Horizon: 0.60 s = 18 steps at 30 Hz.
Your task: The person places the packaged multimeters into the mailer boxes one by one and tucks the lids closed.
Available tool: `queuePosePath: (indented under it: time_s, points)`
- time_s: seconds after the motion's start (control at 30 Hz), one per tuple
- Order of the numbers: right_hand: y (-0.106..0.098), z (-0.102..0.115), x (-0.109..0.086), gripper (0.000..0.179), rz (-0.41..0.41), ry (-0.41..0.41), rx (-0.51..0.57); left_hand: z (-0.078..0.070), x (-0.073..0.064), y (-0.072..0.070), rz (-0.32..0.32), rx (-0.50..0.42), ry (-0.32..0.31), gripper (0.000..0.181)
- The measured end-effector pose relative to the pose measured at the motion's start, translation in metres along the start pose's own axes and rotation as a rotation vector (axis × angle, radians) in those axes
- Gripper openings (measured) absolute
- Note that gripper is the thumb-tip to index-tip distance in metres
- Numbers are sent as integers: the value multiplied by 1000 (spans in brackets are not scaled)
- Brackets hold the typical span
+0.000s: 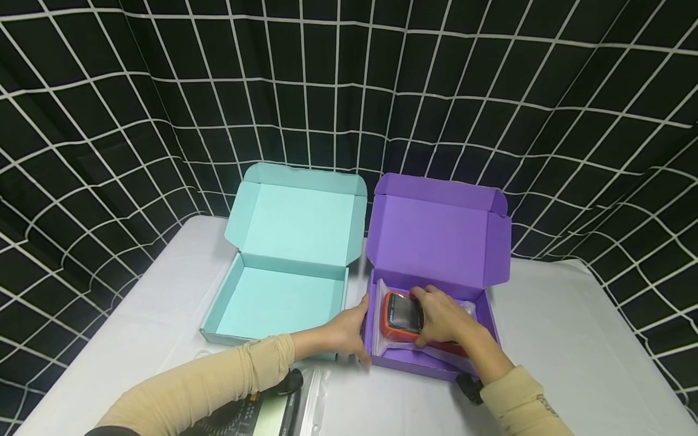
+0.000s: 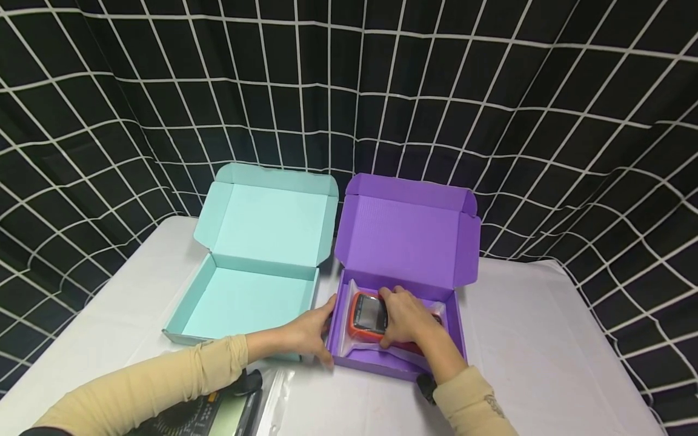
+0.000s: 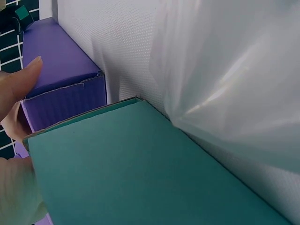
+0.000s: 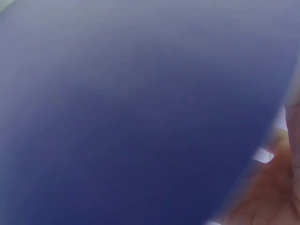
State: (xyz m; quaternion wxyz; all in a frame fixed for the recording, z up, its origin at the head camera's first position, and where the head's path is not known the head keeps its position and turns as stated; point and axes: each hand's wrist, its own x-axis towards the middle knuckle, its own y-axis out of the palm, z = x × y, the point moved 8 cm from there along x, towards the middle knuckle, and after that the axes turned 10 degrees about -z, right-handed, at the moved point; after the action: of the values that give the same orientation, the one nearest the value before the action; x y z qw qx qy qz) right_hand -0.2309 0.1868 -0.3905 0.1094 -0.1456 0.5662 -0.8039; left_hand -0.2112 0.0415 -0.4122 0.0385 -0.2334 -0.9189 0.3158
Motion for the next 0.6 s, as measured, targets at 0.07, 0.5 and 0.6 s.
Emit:
queuePosePath:
  time_s: [0.07, 0.5, 0.6]
  points:
    - [-1, -1, -1, 89, 4, 5, -4, -1, 0, 1, 2, -1, 3, 127]
    - [-1, -2, -11, 106, 119, 92, -95, 1, 10, 0, 201, -266, -175, 119]
    - [-14, -7, -9, 100, 105, 113, -6, 4, 25, -11, 179, -408, -259, 105]
